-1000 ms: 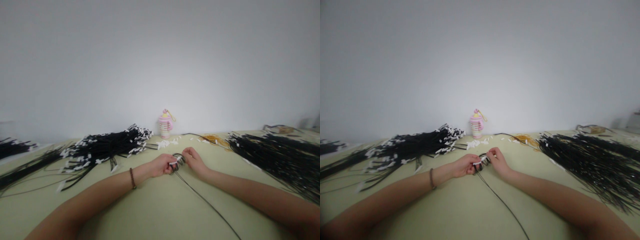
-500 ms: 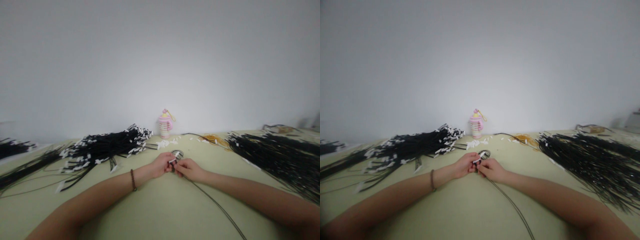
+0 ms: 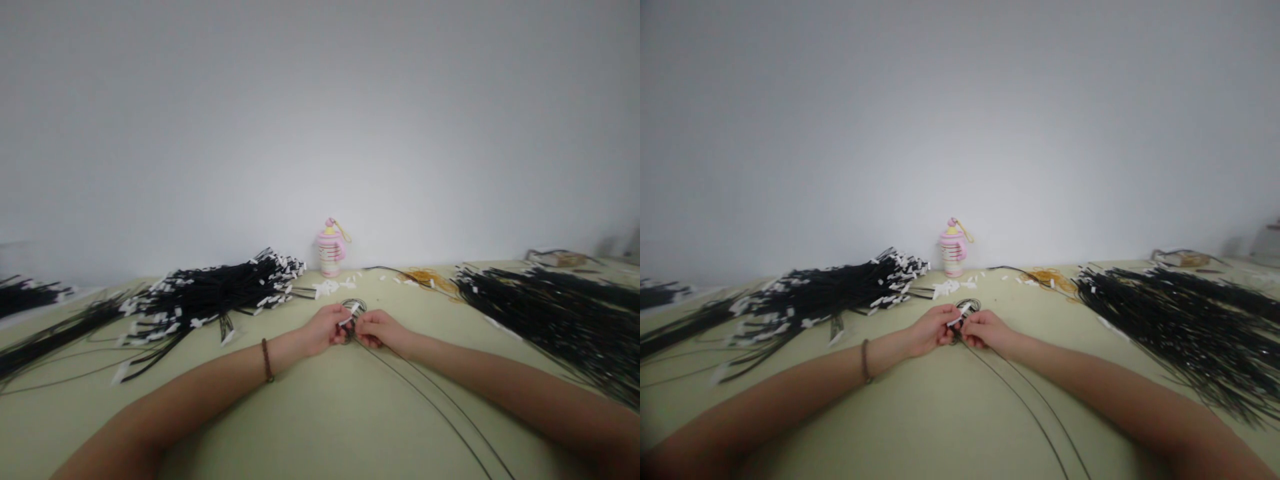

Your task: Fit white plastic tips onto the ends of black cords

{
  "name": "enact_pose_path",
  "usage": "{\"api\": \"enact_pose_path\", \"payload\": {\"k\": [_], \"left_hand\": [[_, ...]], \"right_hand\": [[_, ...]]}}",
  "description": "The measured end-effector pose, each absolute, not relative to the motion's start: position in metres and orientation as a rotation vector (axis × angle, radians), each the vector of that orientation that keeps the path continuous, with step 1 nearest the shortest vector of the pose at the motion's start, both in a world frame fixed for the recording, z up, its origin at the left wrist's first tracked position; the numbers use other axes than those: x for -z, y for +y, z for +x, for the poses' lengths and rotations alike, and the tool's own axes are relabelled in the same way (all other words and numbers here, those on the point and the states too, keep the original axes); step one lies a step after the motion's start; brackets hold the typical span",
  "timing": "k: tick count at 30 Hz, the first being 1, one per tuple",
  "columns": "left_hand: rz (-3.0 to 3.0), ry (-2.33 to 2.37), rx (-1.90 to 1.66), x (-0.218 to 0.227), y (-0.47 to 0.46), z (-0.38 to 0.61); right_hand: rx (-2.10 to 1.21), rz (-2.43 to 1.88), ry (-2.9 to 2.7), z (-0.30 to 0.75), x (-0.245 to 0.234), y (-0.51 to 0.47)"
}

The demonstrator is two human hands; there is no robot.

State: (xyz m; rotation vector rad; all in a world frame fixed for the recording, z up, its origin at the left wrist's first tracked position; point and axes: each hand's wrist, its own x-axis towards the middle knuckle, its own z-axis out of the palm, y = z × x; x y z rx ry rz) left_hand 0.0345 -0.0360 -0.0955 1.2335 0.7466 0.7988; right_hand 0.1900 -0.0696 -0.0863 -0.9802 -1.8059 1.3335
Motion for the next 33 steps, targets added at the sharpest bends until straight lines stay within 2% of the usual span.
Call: {"api": "enact_pose_path", "payload": {"k": [15,21,29,33], "left_hand": [[1.267,0.793,-0.798,0.096,-0.036,0.035],[1.264,0.807,-0.795,0.095,-0.038,0.035],[1.261,0.805,-0.778,0.096,-0.035,0.033],[1.257,0.817,-0.773,0.095,-0.036,0.033]], "right_hand": [[-1.571,-0.758,-1.940,0.198,0.088,-0.064],[-1.685,-0.746,-1.901,0.221,0.062,-0.056],[-1.419,-0.442,-1.400,0.269,-0.011,-0.053],[-1.253,-0.435,-1.290,0.280,-0.025,-0.052]]}}
